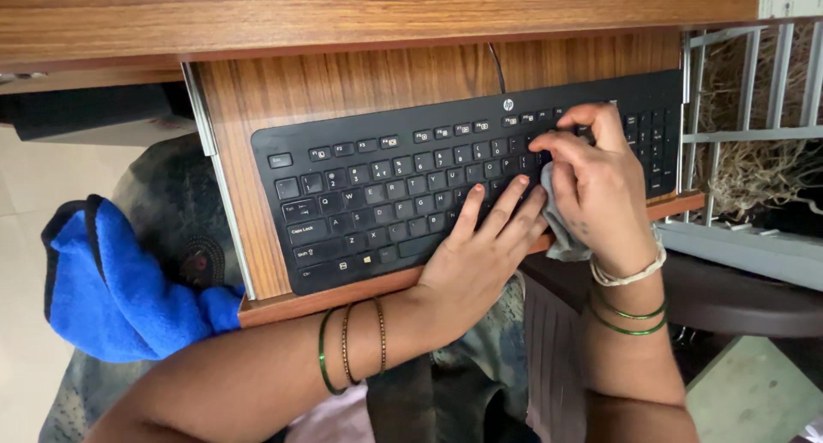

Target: The person cleans a keyboard and its wooden drawer by wiping the surfaces with blue and grey cloths, removing keys, and using a small object to clean between the key slots.

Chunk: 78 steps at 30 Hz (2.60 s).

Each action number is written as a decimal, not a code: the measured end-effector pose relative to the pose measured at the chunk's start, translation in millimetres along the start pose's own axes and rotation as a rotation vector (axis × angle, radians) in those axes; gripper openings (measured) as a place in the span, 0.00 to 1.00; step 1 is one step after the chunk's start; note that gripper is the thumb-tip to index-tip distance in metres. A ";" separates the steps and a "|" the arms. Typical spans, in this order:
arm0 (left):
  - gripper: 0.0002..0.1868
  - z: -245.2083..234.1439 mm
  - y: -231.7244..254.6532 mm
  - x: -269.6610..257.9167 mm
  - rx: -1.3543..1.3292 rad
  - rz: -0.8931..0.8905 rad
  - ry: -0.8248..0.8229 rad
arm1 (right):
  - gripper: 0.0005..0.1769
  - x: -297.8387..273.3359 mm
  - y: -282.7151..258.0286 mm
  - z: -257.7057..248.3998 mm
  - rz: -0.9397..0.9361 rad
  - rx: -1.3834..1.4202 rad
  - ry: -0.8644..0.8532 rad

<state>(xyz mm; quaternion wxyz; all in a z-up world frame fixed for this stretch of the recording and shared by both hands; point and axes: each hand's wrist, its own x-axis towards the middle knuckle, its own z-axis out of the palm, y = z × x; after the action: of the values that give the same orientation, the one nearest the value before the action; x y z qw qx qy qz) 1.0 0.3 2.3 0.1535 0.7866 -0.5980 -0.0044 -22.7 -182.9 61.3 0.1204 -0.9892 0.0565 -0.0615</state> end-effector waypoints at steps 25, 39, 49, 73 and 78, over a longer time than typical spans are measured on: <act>0.37 -0.3 -2.0 -0.4 -0.015 0.020 -0.023 | 0.03 -6.0 3.7 3.6 0.236 -0.116 0.090; 0.36 -0.5 -2.5 -1.1 -0.013 0.023 -0.003 | 0.09 12.8 5.9 -4.3 0.005 -0.107 -0.034; 0.37 3.5 0.7 -1.5 0.007 0.016 -0.002 | 0.07 19.3 -12.1 4.5 -0.103 -0.082 -0.039; 0.36 1.7 -1.7 -2.7 -0.029 0.036 0.034 | 0.08 11.7 -12.0 7.8 0.038 -0.163 0.067; 0.40 -10.0 -9.1 -5.0 -0.162 0.036 -0.094 | 0.05 17.6 -38.4 18.2 -0.161 -0.014 0.029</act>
<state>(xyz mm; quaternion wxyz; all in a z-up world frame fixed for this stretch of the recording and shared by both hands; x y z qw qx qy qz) 10.0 9.5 8.7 0.1886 0.7598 -0.6161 -0.0869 0.9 -143.9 55.0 0.1072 -0.9904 -0.0212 -0.0851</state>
